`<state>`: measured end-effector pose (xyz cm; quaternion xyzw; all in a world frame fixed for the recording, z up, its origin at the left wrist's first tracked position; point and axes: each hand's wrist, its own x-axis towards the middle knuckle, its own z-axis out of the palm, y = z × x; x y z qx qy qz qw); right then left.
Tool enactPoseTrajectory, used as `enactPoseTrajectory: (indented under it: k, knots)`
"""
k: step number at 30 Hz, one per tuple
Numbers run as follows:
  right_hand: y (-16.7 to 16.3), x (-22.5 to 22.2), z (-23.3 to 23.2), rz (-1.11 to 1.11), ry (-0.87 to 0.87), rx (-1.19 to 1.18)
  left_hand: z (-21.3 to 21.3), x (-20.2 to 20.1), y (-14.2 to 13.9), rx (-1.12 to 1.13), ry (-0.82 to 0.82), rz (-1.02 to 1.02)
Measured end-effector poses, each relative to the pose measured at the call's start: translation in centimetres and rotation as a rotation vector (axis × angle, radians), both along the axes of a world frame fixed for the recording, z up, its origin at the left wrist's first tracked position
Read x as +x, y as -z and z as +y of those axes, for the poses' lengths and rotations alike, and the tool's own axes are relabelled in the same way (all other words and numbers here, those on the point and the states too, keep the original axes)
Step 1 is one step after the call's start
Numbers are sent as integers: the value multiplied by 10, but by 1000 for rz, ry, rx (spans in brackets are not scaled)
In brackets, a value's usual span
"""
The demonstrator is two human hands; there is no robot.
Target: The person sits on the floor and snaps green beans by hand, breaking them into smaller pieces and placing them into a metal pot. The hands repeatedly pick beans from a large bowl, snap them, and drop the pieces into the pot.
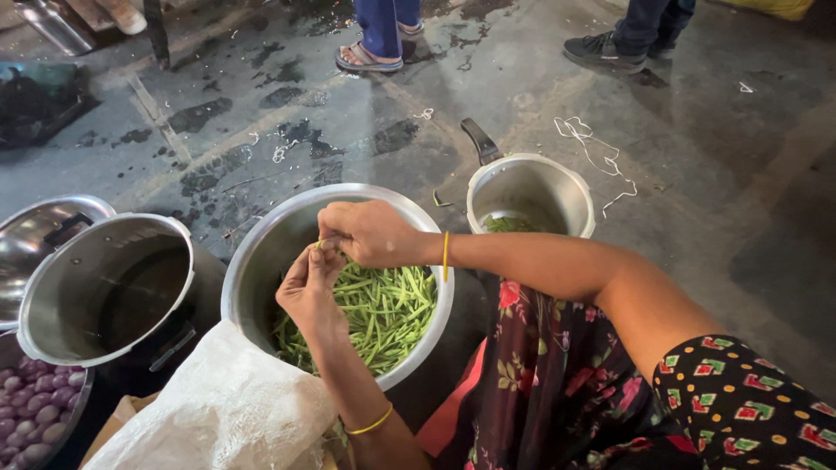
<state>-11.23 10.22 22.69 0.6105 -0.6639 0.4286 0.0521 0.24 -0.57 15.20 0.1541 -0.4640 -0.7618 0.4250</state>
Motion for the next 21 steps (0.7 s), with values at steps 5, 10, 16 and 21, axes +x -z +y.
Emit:
enactPoseTrajectory:
  k: [5,10,16,21]
  knots:
    - [20,3,-11,-392,46,-16,6,-11,10,232,97,199]
    - [29,-14,-22,-1039,-100,-117,16,-19,16,170,64,129]
    - [19,-49,-12,-1520,-317,-112,12,-14,18,229,110,157]
    - [19,-30,-8,-1463,-276,176,3,-6,14,295,117,204]
